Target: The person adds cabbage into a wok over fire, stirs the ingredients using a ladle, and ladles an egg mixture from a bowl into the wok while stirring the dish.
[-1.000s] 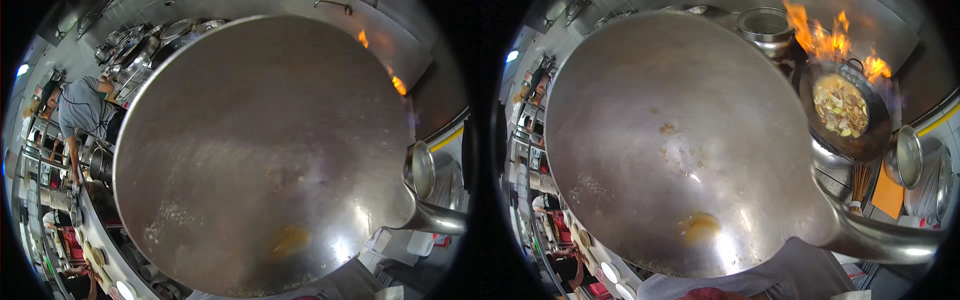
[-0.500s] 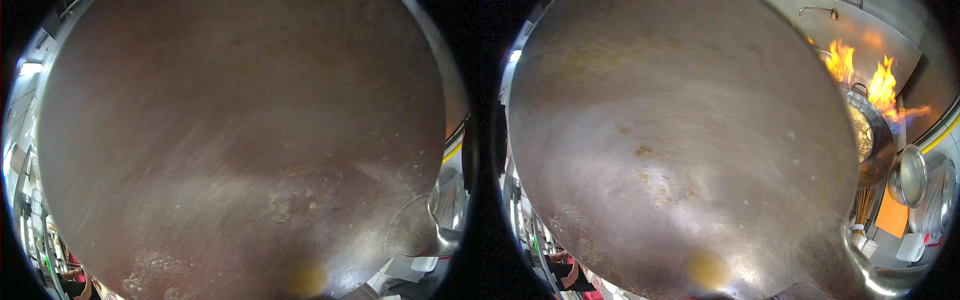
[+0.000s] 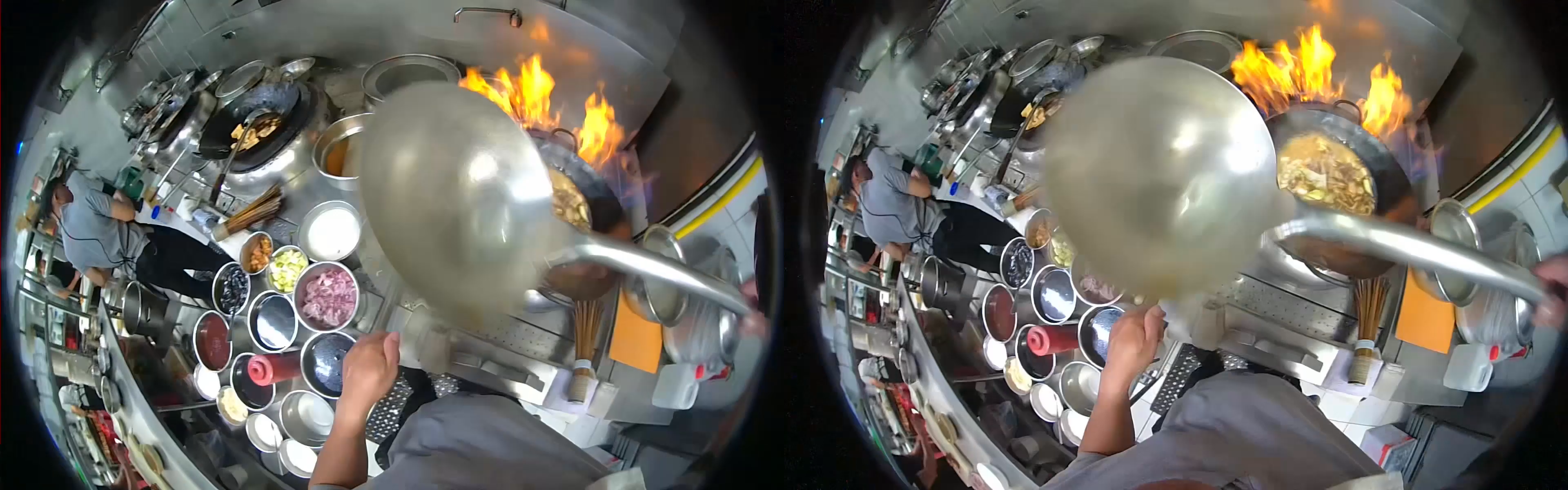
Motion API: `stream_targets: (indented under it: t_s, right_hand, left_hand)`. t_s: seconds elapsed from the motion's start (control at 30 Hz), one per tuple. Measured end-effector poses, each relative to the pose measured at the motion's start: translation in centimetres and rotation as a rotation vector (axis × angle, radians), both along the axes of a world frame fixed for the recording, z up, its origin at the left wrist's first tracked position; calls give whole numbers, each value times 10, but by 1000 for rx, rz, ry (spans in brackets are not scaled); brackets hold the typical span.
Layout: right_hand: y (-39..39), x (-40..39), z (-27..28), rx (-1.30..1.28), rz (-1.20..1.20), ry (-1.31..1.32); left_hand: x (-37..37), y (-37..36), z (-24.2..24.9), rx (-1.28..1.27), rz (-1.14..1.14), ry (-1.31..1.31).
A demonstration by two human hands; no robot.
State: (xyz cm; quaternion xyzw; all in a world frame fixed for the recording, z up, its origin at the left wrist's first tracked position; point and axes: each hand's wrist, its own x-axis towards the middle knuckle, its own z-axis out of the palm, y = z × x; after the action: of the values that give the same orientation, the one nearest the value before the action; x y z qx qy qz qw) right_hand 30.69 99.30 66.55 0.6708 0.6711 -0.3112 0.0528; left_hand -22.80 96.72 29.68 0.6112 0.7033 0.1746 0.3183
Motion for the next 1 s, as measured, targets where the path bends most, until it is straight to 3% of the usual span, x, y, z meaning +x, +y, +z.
stream_targets:
  t_s: [0.03, 0.1, 0.17, 0.23, 0.3, 0.33, 0.43, 0.5, 0.6, 0.7, 0.8, 0.83, 0.9, 1.0]
  right_hand:
    - [31, 6, -46, -2, -37, 109]
    - [80, -5, -128, 18, -237, 377]
    - [121, -54, -186, 34, -223, 544]
    - [157, -105, -235, -1, -356, 827]
    - [192, -160, -257, -178, -255, 1150]
    - [214, -187, -260, -126, -227, 1220]
    - [321, -234, -296, 55, -209, 1109]
    - [377, -267, -336, 414, -135, 665]
    - [401, -308, -353, 439, -239, 643]
    - [428, -329, -346, 197, -228, 572]
    - [431, -332, -336, 147, -108, 650]
    - [422, -333, -341, 279, -203, 603]
    - [426, -332, -351, 442, -54, 301]
    - [420, -335, -335, 369, -132, 343]
  left_hand:
    - [16, 24, -31, 46, -52, -28]
    - [33, 39, -38, 237, -83, 40]
    - [49, 46, -48, 359, -74, 47]
    - [62, 51, -68, 402, -52, -2]
    - [72, 47, -87, 360, -62, 8]
    - [76, 43, -96, 343, -63, 13]
    - [83, 33, -114, 257, 53, -37]
    - [84, 30, -122, 162, 145, -120]
    - [84, 24, -119, 142, 182, -175]
    - [91, 18, -125, 105, 161, -183]
    - [101, 16, -135, 144, 200, -141]
    - [104, 18, -144, 164, 212, -130]
    - [106, 20, -151, 198, 221, -114]
    - [109, 20, -155, 223, 227, -96]
